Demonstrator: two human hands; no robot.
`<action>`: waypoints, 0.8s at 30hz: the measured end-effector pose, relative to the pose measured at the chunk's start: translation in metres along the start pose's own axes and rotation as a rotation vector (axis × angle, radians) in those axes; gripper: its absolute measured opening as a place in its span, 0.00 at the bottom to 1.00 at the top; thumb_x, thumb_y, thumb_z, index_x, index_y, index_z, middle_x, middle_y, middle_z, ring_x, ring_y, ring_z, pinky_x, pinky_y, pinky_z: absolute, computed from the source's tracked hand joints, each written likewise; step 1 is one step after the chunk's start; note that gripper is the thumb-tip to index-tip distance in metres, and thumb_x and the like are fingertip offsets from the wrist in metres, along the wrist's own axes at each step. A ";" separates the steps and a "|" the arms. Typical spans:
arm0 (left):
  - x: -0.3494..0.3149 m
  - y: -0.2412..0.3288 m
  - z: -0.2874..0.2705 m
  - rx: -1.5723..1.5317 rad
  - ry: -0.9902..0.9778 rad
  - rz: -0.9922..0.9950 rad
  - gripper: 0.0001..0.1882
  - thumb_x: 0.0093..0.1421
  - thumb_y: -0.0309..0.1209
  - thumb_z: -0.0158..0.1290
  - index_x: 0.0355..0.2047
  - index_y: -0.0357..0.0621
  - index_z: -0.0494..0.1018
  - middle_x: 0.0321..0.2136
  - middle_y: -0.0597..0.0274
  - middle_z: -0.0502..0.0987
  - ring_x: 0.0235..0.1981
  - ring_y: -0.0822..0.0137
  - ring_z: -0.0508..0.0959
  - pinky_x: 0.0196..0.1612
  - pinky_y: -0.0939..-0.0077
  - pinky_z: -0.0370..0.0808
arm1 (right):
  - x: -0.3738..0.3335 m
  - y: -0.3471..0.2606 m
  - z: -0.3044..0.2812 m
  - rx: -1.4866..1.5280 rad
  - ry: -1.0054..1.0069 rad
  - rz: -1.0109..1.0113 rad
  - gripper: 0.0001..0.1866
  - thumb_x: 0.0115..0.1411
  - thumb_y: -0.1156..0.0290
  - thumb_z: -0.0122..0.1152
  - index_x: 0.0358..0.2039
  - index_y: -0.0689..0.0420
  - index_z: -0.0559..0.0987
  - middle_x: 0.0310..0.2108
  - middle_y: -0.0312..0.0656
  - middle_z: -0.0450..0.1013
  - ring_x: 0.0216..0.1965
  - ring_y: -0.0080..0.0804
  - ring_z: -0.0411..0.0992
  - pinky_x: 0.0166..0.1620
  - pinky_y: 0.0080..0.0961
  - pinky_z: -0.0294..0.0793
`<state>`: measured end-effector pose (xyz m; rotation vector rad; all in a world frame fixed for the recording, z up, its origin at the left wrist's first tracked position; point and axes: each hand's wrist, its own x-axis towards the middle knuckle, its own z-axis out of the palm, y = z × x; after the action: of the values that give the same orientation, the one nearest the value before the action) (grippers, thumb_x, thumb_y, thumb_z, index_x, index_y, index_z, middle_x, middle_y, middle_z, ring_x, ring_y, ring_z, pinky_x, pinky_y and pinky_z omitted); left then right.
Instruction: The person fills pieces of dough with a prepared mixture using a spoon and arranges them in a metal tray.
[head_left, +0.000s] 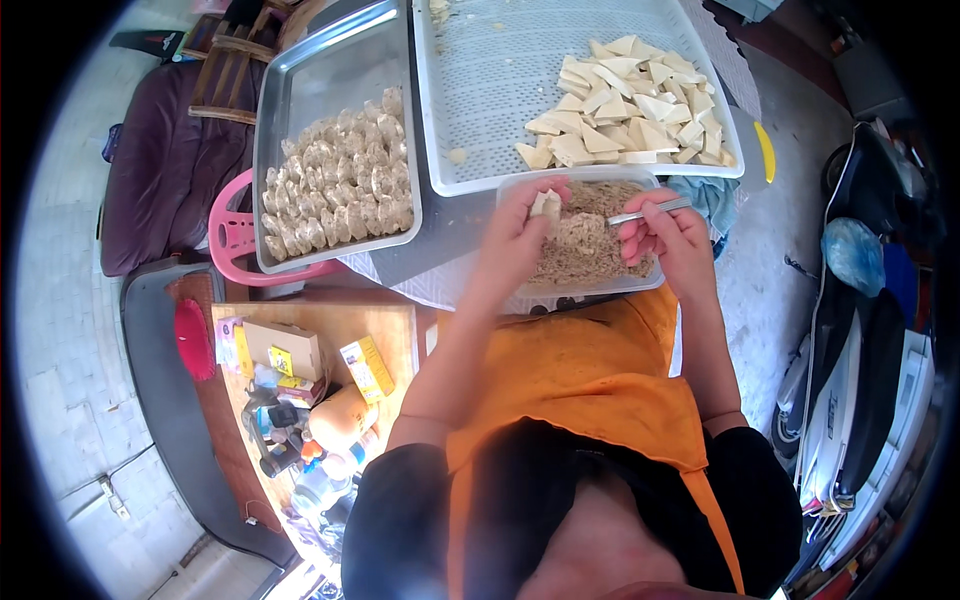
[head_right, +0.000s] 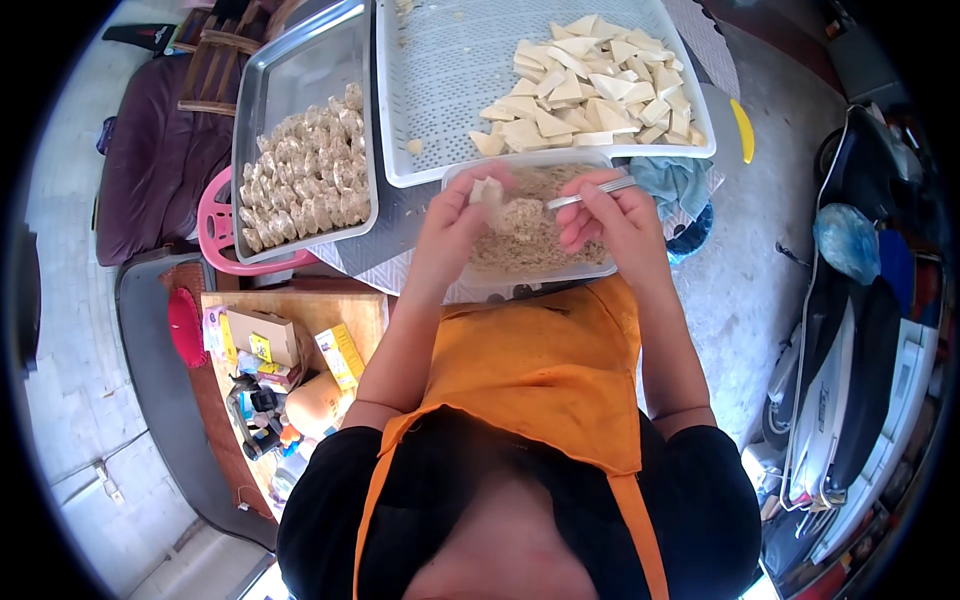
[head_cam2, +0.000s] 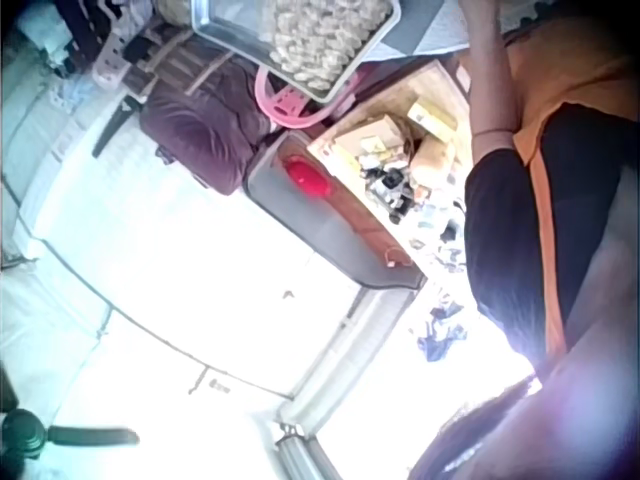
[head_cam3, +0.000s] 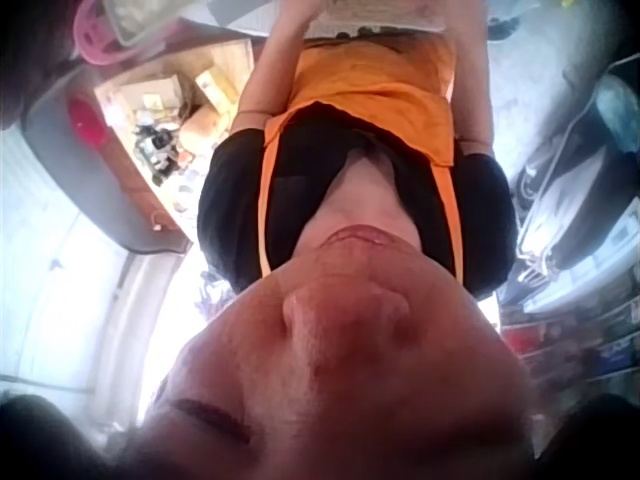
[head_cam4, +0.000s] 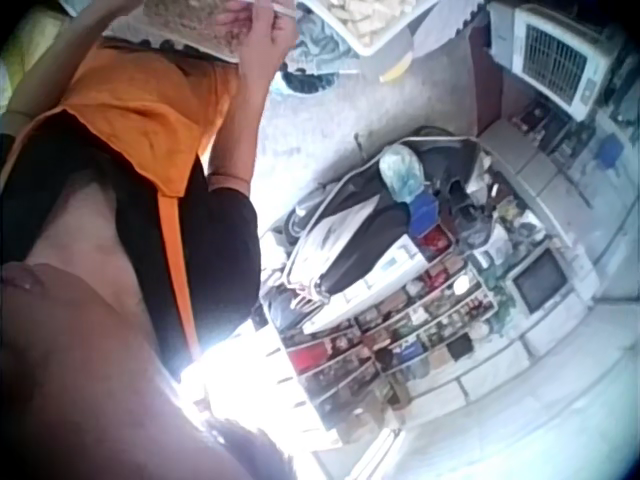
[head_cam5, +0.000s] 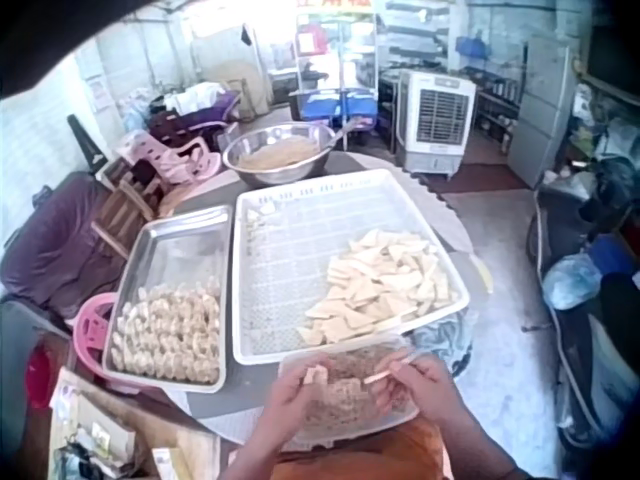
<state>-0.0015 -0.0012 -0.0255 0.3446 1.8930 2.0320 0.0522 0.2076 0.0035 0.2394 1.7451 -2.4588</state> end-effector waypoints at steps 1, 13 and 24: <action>0.001 0.000 0.003 0.123 -0.018 0.027 0.22 0.55 0.19 0.38 0.50 0.41 0.69 0.43 0.66 0.73 0.43 0.75 0.72 0.38 0.86 0.70 | -0.002 0.001 0.002 0.000 0.004 -0.001 0.11 0.65 0.70 0.46 0.38 0.64 0.73 0.26 0.43 0.74 0.22 0.26 0.74 0.25 0.20 0.75; -0.002 -0.012 0.039 0.123 0.010 0.175 0.15 0.61 0.24 0.39 0.48 0.42 0.68 0.41 0.58 0.72 0.38 0.62 0.72 0.40 0.71 0.70 | -0.007 -0.008 0.056 -0.950 0.180 -0.701 0.04 0.54 0.76 0.57 0.30 0.60 0.75 0.25 0.44 0.73 0.22 0.37 0.73 0.24 0.27 0.72; 0.000 0.000 0.020 -0.301 -0.020 -0.325 0.13 0.66 0.29 0.37 0.45 0.37 0.68 0.34 0.58 0.73 0.36 0.65 0.74 0.41 0.73 0.73 | -0.023 -0.037 0.032 -0.737 0.270 -0.639 0.06 0.59 0.75 0.52 0.27 0.62 0.74 0.20 0.41 0.73 0.18 0.25 0.73 0.22 0.20 0.70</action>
<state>0.0066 0.0176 -0.0243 -0.0190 1.4844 2.0341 0.0662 0.1896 0.0528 -0.0850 3.0802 -1.9271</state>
